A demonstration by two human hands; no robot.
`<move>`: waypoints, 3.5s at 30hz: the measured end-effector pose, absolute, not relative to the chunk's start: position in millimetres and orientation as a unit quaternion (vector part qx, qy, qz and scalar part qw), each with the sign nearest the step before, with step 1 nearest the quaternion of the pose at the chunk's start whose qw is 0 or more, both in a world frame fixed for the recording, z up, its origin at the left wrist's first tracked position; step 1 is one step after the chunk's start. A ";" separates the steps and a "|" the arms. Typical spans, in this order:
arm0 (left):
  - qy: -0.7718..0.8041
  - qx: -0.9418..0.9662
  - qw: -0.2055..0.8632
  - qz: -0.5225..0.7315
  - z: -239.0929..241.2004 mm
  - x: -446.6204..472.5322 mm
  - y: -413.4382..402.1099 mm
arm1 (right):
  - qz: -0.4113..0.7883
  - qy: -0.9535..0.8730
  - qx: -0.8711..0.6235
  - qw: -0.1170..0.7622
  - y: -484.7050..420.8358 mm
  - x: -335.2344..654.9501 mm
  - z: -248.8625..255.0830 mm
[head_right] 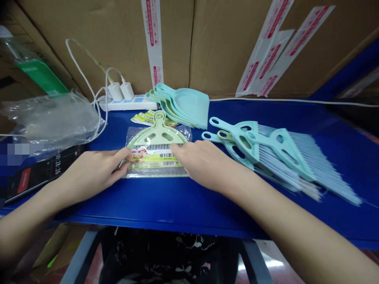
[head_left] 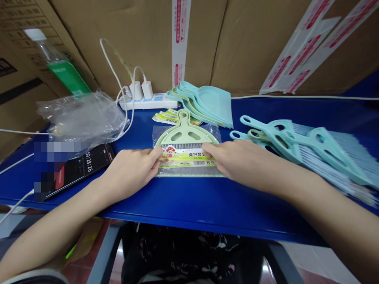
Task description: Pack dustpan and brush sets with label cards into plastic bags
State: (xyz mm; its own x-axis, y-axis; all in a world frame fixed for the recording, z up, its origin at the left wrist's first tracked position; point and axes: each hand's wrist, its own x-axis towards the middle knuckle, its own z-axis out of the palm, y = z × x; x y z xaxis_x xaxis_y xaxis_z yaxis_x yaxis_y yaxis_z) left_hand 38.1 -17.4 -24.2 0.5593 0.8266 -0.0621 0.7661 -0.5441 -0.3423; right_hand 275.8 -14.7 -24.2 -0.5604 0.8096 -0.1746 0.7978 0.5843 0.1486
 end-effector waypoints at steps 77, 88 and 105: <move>-0.429 -0.887 0.134 0.106 -25.9 35.8 -16.2 | 0.021 0.865 0.475 0.164 -14.7 269.3 -22.8; -0.429 -0.888 0.132 0.104 -25.9 34.5 -16.1 | 0.023 0.863 0.475 0.169 -14.2 268.3 -20.4; -0.427 -0.888 0.135 0.104 -26.8 36.7 -17.6 | 0.036 0.874 0.461 0.151 -14.3 269.9 -22.9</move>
State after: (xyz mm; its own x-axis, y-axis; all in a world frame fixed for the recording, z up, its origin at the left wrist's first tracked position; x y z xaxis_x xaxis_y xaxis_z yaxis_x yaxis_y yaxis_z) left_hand 36.7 -17.6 -26.8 0.6135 0.7866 -0.0697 0.7302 -0.5987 -0.3292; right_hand 269.9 -14.3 -22.9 -0.5287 0.8168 -0.2308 0.7949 0.5719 0.2028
